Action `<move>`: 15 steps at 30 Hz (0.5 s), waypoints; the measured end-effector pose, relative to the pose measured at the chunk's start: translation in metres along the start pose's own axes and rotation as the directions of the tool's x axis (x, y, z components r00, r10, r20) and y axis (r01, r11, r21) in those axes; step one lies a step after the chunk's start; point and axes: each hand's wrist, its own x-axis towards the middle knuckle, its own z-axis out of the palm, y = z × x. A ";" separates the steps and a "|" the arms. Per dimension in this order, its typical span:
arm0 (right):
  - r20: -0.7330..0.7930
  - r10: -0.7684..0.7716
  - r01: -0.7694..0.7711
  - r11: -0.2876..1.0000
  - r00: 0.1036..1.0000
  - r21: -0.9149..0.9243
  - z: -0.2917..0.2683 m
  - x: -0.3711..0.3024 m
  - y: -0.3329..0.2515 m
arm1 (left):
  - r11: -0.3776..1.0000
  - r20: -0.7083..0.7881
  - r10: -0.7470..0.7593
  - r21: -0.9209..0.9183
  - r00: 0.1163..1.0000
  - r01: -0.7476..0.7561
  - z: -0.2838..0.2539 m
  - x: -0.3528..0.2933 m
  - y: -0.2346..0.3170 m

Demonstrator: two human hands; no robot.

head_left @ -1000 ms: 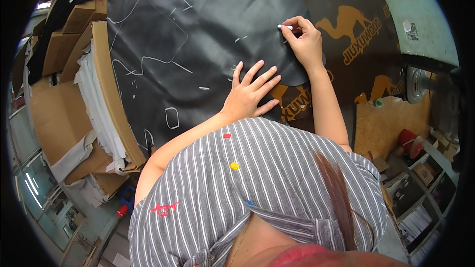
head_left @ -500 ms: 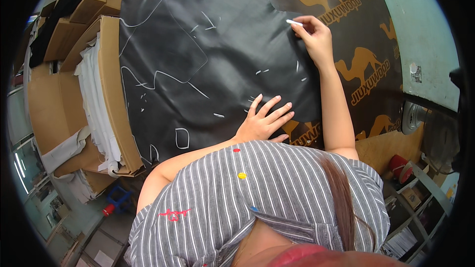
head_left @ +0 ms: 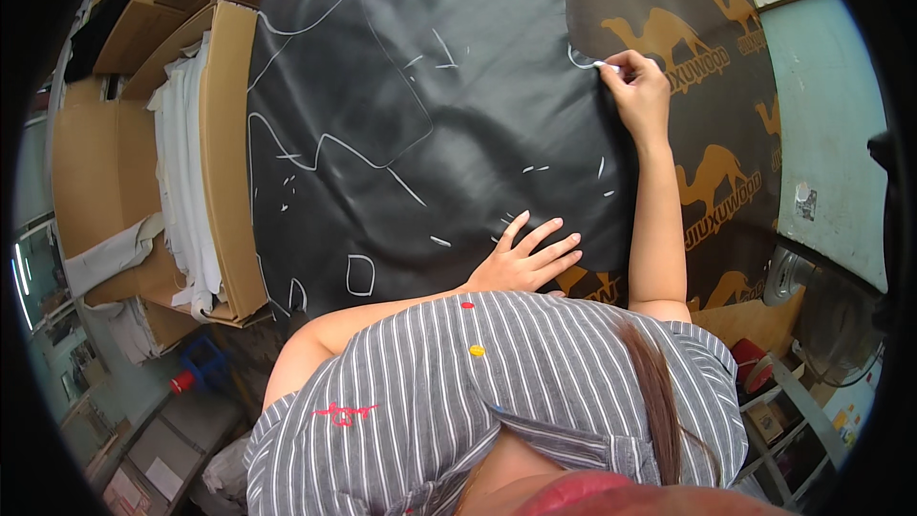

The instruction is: The person marks outlines on a large black fabric sheet using a white chalk-like marker. They smooth the fabric, draw lines, and occasionally lift or fold the fabric to access different areas.

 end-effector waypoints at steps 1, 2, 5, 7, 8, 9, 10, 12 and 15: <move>-0.013 0.030 -0.029 0.997 0.999 0.075 -0.001 0.003 -0.001 | 1.000 0.007 -0.003 -0.011 1.000 0.003 0.000 0.000 0.000; 0.030 0.081 -0.085 0.984 0.996 0.159 0.001 0.005 -0.004 | 1.000 0.013 -0.007 -0.022 1.000 0.007 0.000 0.000 -0.001; 0.061 -0.049 0.020 0.914 0.997 0.405 0.033 0.007 -0.029 | 1.000 0.008 0.002 -0.022 1.000 -0.002 0.002 -0.001 -0.001; 0.095 -0.123 0.080 0.927 0.988 0.367 0.056 0.008 -0.050 | 0.999 0.001 -0.002 -0.033 1.000 0.002 0.001 -0.001 -0.001; 0.106 -0.141 0.090 0.917 0.984 0.389 0.069 0.013 -0.056 | 0.999 -0.002 -0.001 -0.038 1.000 0.001 0.001 0.000 -0.002; 0.131 -0.133 0.078 0.928 0.982 0.363 0.078 0.017 -0.062 | 0.999 -0.003 0.008 -0.038 1.000 -0.008 0.001 0.000 -0.001; 0.158 -0.129 0.068 0.938 0.979 0.341 0.087 0.023 -0.070 | 0.999 -0.004 0.012 -0.036 1.000 -0.012 0.001 0.000 -0.002; 0.180 -0.171 0.120 0.956 0.969 0.267 0.098 0.029 -0.075 | 0.999 -0.007 0.019 -0.045 1.000 -0.019 0.002 -0.001 -0.003; 0.171 -0.292 0.270 0.952 0.941 0.144 0.108 0.033 -0.080 | 0.998 -0.018 0.021 -0.063 1.000 -0.023 0.002 -0.001 -0.004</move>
